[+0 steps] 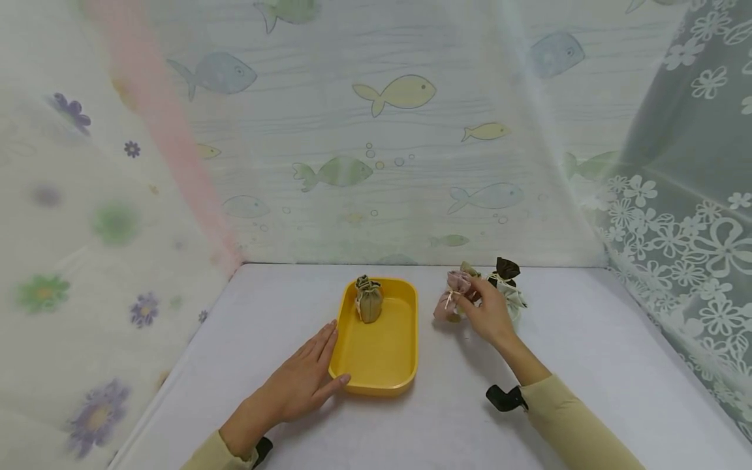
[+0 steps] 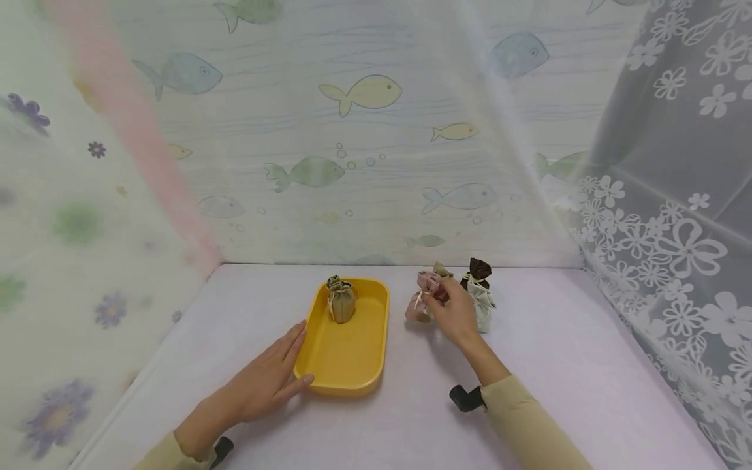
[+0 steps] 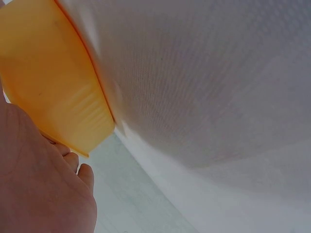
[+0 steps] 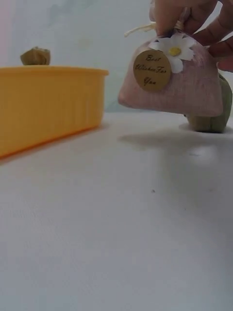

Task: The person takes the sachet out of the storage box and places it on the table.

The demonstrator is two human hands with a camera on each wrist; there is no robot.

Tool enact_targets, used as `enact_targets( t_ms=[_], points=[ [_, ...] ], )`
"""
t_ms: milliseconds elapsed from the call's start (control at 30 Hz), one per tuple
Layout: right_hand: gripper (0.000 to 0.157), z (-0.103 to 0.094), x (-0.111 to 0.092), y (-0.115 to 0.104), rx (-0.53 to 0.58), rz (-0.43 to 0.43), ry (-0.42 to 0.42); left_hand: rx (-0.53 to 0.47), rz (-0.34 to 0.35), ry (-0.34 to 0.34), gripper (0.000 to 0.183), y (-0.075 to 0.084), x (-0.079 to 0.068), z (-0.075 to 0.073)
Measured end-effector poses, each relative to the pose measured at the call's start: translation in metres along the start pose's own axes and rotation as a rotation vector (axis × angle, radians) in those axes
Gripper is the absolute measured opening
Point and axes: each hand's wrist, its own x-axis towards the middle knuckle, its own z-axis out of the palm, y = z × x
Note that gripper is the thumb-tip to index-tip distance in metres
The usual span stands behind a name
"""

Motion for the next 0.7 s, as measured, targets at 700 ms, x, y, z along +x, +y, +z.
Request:
enact_targets(
  t_ms=[700],
  points=[
    [0.022,-0.004,-0.011,0.011,-0.058,0.109,-0.088,0.004,0.009,-0.01,0.092,0.001,-0.002,-0.002]
  ],
)
